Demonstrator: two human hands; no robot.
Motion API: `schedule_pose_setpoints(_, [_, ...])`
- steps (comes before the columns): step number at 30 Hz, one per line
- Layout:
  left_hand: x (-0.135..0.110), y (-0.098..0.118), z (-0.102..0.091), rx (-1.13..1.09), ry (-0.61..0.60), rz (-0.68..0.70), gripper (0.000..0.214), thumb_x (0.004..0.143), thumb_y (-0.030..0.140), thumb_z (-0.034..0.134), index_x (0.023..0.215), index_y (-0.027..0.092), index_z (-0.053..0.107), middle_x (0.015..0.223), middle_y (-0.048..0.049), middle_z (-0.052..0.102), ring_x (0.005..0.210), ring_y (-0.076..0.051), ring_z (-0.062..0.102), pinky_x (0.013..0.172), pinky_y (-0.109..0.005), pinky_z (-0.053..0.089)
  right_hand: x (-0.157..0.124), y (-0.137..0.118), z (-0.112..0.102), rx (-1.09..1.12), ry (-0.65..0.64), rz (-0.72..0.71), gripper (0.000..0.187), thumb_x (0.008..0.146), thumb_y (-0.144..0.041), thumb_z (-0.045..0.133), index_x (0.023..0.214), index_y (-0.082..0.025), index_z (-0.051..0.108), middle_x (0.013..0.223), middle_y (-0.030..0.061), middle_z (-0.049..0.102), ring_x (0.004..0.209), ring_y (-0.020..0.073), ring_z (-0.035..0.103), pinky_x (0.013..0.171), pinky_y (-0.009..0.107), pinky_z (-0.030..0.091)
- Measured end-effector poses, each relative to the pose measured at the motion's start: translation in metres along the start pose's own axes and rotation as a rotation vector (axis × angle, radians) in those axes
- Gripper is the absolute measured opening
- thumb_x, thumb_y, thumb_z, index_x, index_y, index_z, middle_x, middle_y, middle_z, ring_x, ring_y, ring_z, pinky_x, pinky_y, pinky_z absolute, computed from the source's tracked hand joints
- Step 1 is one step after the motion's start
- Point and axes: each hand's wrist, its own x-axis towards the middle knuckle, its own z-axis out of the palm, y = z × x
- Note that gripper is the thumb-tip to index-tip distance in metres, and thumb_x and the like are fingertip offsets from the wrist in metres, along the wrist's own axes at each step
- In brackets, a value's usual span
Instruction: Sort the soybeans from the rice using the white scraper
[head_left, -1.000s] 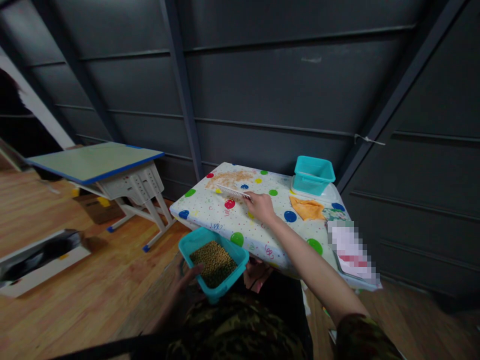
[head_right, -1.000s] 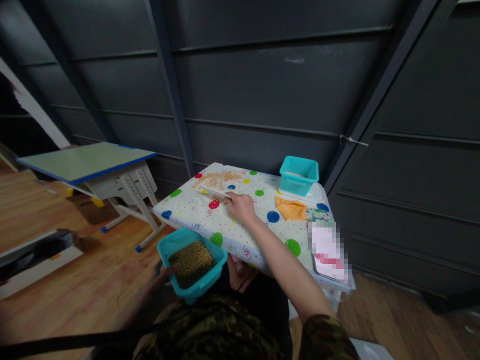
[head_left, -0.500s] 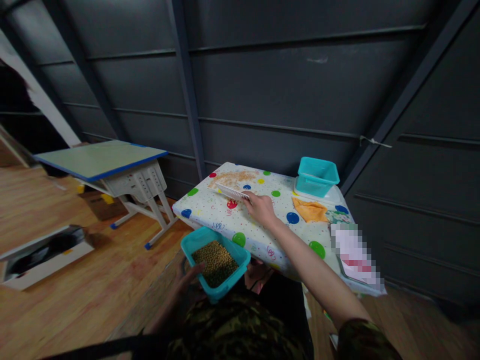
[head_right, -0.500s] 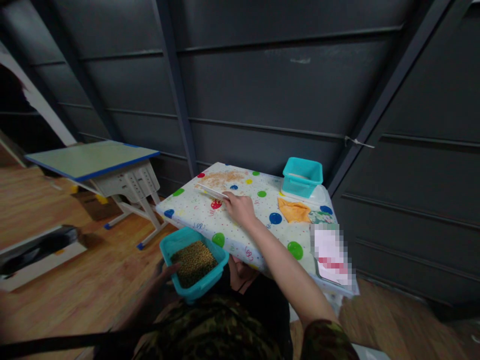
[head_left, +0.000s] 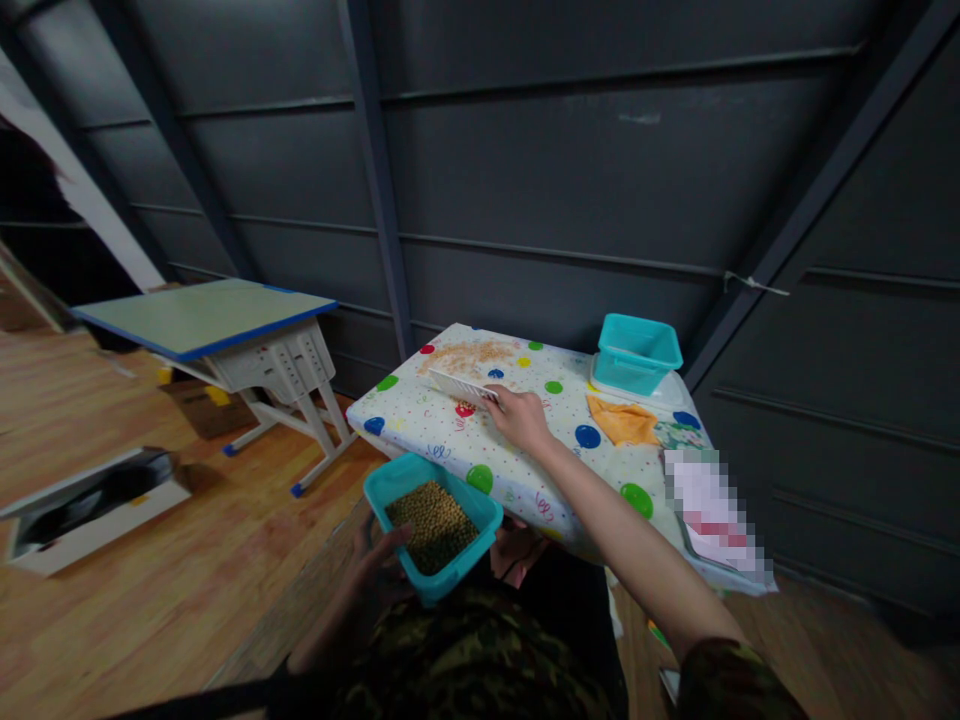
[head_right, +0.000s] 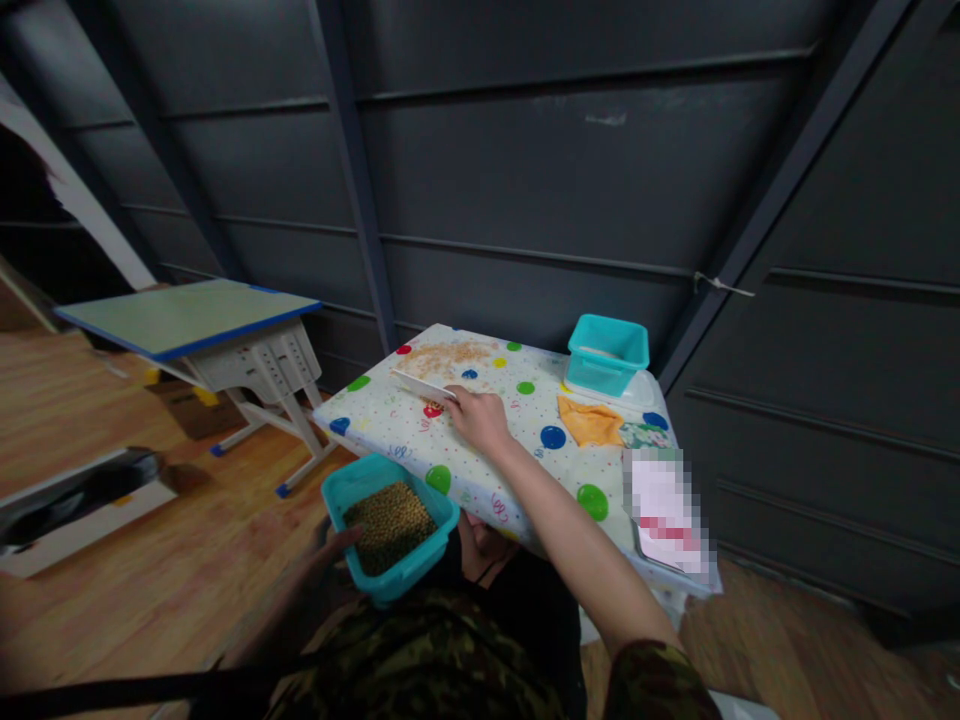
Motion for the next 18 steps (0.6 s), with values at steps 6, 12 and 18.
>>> schedule_pose_setpoints(6, [0.0021, -0.0019, -0.0011, 0.002, -0.002, 0.001, 0.114, 0.074, 0.039, 0.101, 0.166, 0.041, 0.034, 0.155, -0.0188, 0.067, 0.114, -0.044, 0.081, 0.08, -0.051, 0.07, -0.0001, 0.0005, 0.0005, 0.014, 0.016, -0.004, 0.032, 0.11, -0.028, 0.062, 0.132, -0.025, 0.084, 0.101, 0.0083, 0.089, 0.08, 0.0234, 0.081, 0.07, 0.031, 0.051])
schedule_pose_setpoints(12, [0.001, -0.0004, 0.0019, 0.006, 0.017, 0.02, 0.116, 0.074, 0.043, 0.101, 0.168, 0.042, 0.032, 0.149, -0.0179, 0.071, 0.108, -0.043, 0.083, 0.077, -0.051, 0.07, -0.0025, -0.0017, 0.0031, 0.071, 0.009, -0.045, 0.029, 0.106, -0.025, 0.067, 0.128, -0.029, 0.086, 0.104, 0.0066, 0.089, 0.082, 0.0224, 0.082, 0.073, 0.031, 0.053])
schedule_pose_setpoints(18, [0.0007, 0.0011, -0.0003, 0.025, -0.006, 0.008, 0.114, 0.076, 0.04, 0.099, 0.169, 0.04, 0.033, 0.152, -0.0185, 0.07, 0.11, -0.042, 0.083, 0.079, -0.051, 0.071, -0.0029, -0.003, 0.0005, 0.117, 0.005, -0.043, 0.031, 0.106, -0.026, 0.065, 0.129, -0.026, 0.085, 0.107, 0.008, 0.089, 0.085, 0.0243, 0.083, 0.074, 0.032, 0.055])
